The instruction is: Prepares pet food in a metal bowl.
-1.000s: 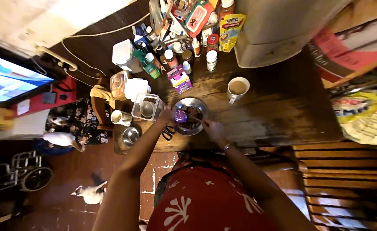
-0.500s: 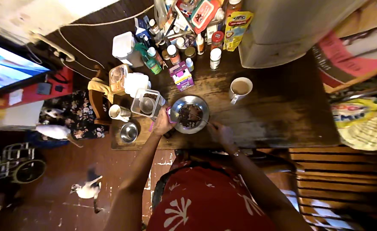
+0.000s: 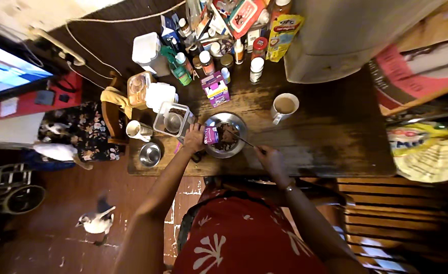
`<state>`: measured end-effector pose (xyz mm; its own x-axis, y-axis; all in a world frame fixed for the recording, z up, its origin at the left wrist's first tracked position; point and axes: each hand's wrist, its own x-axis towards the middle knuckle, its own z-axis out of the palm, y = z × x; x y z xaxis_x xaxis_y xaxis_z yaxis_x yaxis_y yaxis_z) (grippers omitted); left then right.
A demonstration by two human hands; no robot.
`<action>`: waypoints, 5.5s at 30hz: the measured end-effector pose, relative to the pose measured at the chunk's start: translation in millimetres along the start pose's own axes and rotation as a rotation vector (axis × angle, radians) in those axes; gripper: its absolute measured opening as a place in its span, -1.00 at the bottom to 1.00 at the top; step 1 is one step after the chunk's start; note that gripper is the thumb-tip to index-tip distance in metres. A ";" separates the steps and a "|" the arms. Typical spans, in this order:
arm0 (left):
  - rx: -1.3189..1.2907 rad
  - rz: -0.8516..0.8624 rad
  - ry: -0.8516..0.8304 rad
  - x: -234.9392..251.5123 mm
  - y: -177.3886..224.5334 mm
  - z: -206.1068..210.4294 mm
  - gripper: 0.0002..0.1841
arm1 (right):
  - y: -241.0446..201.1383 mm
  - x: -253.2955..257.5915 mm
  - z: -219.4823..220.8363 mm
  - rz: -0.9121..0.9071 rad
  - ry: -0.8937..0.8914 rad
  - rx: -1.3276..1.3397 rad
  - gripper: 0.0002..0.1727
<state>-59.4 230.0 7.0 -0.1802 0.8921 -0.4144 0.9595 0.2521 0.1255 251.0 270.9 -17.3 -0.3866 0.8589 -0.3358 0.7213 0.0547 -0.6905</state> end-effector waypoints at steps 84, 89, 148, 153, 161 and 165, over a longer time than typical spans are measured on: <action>0.242 0.036 -0.198 24.6 55.6 -33.3 0.10 | 6.6 8.7 35.3 -0.062 -0.116 0.254 -0.64; 0.059 -0.039 -0.182 15.3 43.1 -27.4 0.01 | 4.6 16.3 40.5 0.020 -0.076 0.068 -0.60; -1.127 -0.750 0.479 -116.0 -110.3 148.4 -0.31 | 57.3 80.4 57.8 -0.261 0.005 -0.254 -0.65; -1.105 -0.800 0.466 -103.5 -109.9 146.6 -0.17 | 54.0 73.6 56.5 -0.314 0.060 -0.268 -0.68; -1.057 -0.745 0.502 -84.2 -127.0 132.1 -0.15 | -9.5 46.6 68.7 -0.136 -0.076 -0.214 -0.57; -0.976 -0.765 0.453 -81.1 -135.3 126.7 -0.12 | -12.9 26.4 95.3 -0.109 -0.091 -0.097 -0.59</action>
<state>-147.2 76.0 -90.6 -0.8426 0.4021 -0.3582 0.0687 0.7399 0.6692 176.7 244.3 -78.3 -0.5127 0.7958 -0.3223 0.7228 0.1974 -0.6623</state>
